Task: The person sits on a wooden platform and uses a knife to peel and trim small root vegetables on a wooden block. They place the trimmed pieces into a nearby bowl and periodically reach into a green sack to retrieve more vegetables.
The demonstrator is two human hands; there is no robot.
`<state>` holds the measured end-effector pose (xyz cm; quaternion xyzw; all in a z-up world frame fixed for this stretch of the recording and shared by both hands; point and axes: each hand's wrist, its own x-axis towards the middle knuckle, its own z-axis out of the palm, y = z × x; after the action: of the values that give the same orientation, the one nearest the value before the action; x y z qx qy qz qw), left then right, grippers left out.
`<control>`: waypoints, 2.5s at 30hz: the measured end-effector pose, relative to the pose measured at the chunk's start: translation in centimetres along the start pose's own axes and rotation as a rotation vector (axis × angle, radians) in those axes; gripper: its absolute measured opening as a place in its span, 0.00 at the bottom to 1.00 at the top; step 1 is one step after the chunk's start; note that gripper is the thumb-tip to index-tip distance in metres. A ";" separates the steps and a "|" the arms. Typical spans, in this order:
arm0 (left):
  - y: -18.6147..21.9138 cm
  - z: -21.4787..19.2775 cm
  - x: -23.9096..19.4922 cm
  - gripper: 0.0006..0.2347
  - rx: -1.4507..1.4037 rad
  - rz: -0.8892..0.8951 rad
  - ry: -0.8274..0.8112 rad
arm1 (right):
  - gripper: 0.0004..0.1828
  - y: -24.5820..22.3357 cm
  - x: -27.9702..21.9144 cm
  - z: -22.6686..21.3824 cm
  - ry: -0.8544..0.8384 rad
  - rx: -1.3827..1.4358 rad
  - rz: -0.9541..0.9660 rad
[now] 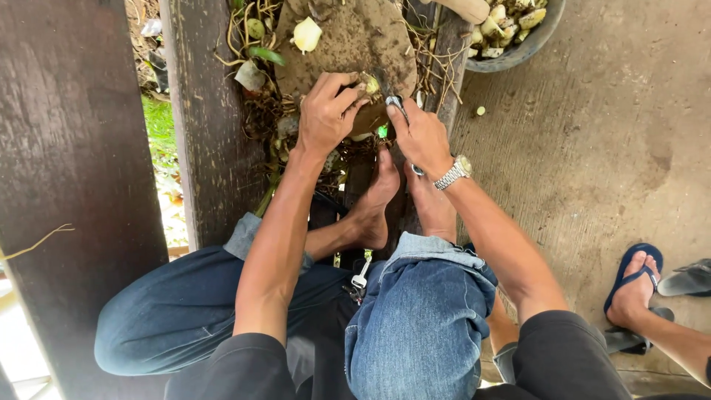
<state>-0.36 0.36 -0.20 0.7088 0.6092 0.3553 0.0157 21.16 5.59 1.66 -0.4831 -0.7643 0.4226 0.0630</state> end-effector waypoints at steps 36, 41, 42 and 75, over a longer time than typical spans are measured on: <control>0.9 -0.9 0.4 0.09 -0.002 -0.004 -0.020 | 0.28 2.2 -0.6 2.9 0.033 -0.121 -0.074; 2.7 -1.2 0.8 0.21 0.152 -0.074 -0.162 | 0.26 4.5 -2.7 3.3 0.207 0.066 -0.005; 3.1 -1.0 1.4 0.31 0.253 -0.098 -0.227 | 0.26 4.7 -2.6 2.9 0.296 0.079 -0.049; -2.0 -1.3 3.8 0.10 0.053 -0.028 -0.186 | 0.21 1.6 -2.7 2.5 0.464 0.404 -0.027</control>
<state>-2.74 3.65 1.72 0.7305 0.6240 0.2713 0.0583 22.43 2.25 -0.17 -0.5341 -0.6364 0.4434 0.3364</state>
